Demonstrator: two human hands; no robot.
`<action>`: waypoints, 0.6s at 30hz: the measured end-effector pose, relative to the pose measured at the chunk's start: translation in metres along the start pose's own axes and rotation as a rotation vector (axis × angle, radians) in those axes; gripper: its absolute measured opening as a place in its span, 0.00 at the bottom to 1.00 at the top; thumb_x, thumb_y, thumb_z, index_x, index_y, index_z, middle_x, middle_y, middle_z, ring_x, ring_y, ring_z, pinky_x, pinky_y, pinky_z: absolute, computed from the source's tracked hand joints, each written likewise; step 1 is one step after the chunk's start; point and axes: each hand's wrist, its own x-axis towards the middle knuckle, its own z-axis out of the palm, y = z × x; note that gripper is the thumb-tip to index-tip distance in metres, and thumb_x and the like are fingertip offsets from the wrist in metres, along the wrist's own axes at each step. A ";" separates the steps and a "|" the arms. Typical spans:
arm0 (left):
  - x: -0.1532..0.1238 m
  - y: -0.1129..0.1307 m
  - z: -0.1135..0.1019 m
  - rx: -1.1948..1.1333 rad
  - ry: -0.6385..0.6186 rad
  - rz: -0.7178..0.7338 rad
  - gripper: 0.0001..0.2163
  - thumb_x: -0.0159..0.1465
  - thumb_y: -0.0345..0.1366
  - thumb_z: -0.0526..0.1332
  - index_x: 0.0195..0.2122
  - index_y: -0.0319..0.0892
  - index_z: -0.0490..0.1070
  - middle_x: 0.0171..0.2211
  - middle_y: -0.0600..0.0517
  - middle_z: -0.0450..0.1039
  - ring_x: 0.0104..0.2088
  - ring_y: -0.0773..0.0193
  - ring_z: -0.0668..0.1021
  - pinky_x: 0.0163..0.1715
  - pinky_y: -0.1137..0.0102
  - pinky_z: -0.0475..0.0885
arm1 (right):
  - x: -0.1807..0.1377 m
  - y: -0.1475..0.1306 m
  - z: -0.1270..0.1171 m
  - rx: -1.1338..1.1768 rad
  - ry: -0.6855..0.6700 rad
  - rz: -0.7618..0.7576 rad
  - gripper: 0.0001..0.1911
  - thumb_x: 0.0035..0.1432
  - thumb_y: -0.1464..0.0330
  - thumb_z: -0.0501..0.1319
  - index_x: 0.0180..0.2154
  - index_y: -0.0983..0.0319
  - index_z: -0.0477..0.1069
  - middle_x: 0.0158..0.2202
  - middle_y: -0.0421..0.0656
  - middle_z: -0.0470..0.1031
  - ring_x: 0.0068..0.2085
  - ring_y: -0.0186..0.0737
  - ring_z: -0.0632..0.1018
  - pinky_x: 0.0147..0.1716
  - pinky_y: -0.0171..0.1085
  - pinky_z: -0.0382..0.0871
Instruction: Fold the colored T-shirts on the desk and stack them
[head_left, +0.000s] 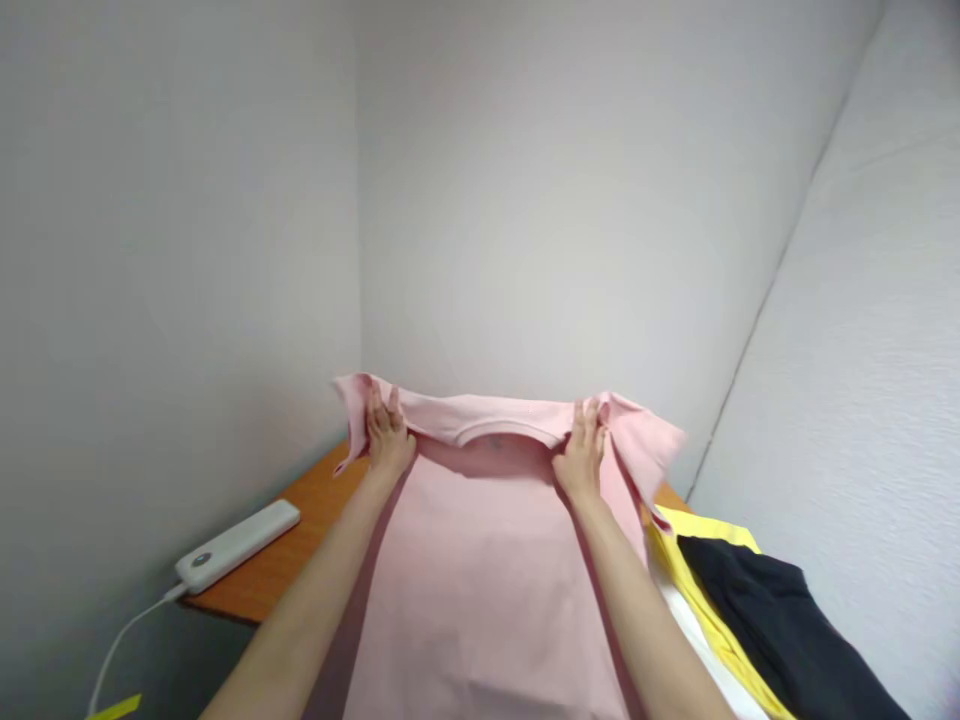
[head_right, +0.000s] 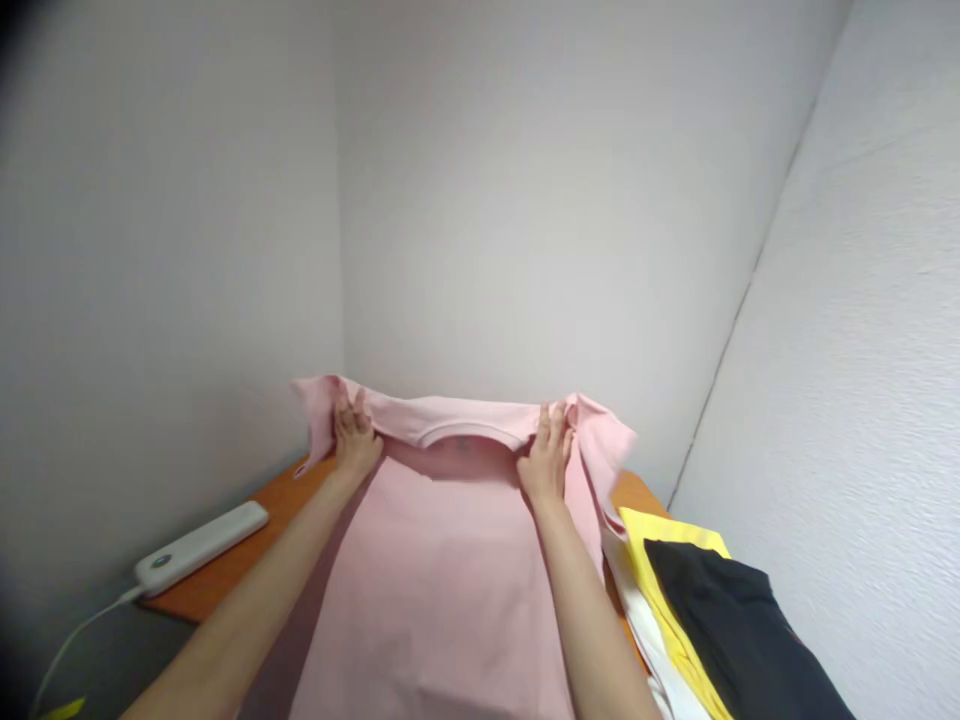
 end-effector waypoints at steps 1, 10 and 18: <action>0.000 -0.014 0.018 0.193 -0.090 0.005 0.28 0.67 0.33 0.53 0.67 0.35 0.48 0.70 0.38 0.35 0.69 0.43 0.42 0.65 0.48 0.42 | -0.004 0.003 0.019 -0.034 -0.041 -0.003 0.35 0.63 0.67 0.56 0.67 0.66 0.46 0.70 0.54 0.41 0.68 0.54 0.46 0.64 0.54 0.43; -0.027 -0.138 0.109 0.701 -0.654 -0.063 0.28 0.66 0.49 0.47 0.65 0.44 0.59 0.68 0.41 0.48 0.68 0.41 0.51 0.62 0.41 0.42 | -0.053 0.074 0.152 -0.226 -0.608 0.097 0.32 0.66 0.51 0.45 0.66 0.57 0.53 0.70 0.49 0.44 0.69 0.57 0.43 0.63 0.58 0.38; 0.020 -0.169 0.150 0.723 -0.703 -0.082 0.31 0.65 0.57 0.43 0.67 0.50 0.53 0.70 0.44 0.43 0.68 0.40 0.49 0.60 0.38 0.45 | -0.008 0.109 0.181 -0.315 -0.611 0.239 0.35 0.64 0.45 0.41 0.67 0.51 0.48 0.71 0.43 0.42 0.69 0.59 0.42 0.62 0.59 0.37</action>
